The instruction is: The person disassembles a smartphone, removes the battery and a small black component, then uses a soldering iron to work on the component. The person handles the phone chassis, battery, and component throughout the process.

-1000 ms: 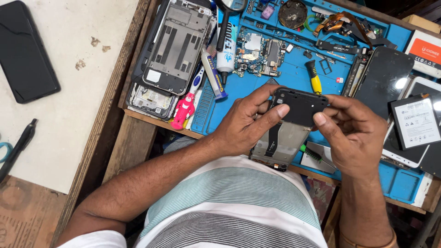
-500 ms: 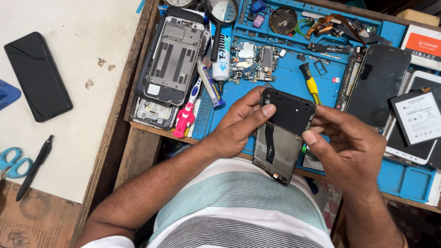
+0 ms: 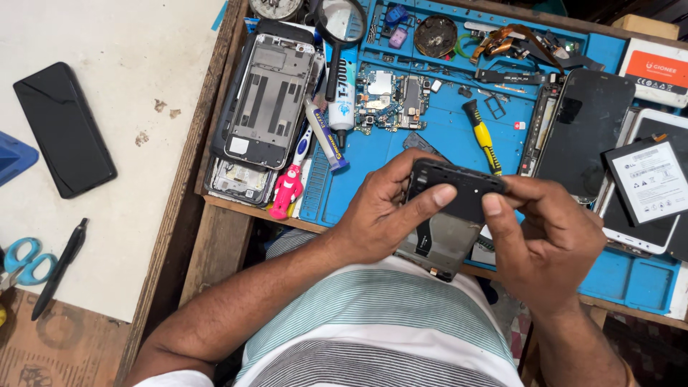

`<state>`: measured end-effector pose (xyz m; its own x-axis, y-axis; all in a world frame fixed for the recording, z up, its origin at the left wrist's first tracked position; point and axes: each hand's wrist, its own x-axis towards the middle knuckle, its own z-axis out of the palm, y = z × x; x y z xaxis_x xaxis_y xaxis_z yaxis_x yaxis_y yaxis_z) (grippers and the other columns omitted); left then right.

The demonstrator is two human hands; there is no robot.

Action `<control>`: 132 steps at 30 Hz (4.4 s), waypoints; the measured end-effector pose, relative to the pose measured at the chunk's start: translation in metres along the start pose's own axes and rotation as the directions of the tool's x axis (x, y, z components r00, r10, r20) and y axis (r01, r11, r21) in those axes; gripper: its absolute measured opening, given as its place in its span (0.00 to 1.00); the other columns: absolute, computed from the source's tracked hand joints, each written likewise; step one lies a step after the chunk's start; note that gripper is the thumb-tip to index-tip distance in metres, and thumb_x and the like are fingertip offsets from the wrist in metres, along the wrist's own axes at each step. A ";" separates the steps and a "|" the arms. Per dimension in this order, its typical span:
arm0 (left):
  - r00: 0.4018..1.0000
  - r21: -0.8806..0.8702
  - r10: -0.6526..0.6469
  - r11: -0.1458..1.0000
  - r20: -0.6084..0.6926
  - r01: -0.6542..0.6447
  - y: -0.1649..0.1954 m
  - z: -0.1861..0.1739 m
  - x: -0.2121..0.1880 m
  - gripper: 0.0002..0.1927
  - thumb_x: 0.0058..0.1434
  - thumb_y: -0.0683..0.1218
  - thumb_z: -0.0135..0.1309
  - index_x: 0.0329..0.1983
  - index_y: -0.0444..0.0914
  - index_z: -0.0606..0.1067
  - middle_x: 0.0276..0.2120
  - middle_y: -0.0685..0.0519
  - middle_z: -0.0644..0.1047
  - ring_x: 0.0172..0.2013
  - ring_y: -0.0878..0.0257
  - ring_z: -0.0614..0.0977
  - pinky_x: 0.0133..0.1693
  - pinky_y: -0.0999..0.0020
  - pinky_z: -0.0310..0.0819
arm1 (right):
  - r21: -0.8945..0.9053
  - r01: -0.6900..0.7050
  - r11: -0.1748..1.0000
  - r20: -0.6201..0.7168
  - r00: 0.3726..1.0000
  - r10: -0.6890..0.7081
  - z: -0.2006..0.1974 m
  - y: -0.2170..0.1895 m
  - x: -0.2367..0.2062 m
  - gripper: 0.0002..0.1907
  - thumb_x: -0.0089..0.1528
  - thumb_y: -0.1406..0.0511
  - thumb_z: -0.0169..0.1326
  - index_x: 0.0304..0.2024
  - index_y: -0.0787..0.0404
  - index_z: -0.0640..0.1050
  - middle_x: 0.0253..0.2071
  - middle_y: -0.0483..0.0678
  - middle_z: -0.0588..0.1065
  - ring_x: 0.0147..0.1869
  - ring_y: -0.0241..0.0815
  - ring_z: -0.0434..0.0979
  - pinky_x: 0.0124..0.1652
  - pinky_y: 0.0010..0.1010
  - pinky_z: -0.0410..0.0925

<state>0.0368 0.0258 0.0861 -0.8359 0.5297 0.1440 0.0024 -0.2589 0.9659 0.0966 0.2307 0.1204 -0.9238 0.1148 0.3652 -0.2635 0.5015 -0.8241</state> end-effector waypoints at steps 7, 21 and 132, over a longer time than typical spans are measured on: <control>0.999 0.147 0.010 0.989 -0.045 -0.003 0.012 0.002 0.002 0.13 0.76 0.52 0.53 0.52 0.38 0.73 0.33 0.59 0.77 0.33 0.75 0.77 0.34 0.76 0.72 | 0.174 -0.090 0.981 0.021 0.996 0.088 0.003 0.011 0.003 0.10 0.71 0.66 0.61 0.48 0.69 0.80 0.36 0.46 0.79 0.35 0.26 0.77 0.34 0.13 0.69; 0.980 0.276 -0.043 0.956 -0.195 0.097 0.004 -0.006 0.023 0.26 0.81 0.58 0.46 0.35 0.34 0.79 0.22 0.55 0.74 0.27 0.73 0.75 0.31 0.71 0.69 | 0.344 -0.307 0.887 0.178 0.949 0.259 0.008 0.029 0.020 0.14 0.65 0.71 0.63 0.52 0.69 0.79 0.34 0.43 0.76 0.36 0.27 0.74 0.36 0.17 0.69; 0.956 0.577 0.266 0.764 0.127 -0.289 0.034 0.030 0.057 0.14 0.68 0.50 0.60 0.53 0.39 0.79 0.44 0.47 0.84 0.35 0.62 0.88 0.35 0.68 0.83 | 0.786 -0.125 0.606 -0.035 0.969 0.245 -0.039 0.061 0.030 0.10 0.70 0.75 0.59 0.51 0.65 0.72 0.43 0.56 0.77 0.40 0.40 0.78 0.41 0.30 0.76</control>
<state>0.0059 0.0712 0.1339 -0.7283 0.5399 0.4221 0.5607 0.1153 0.8200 0.0633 0.2985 0.0978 -0.9499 0.2643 0.1670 -0.2625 -0.3844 -0.8851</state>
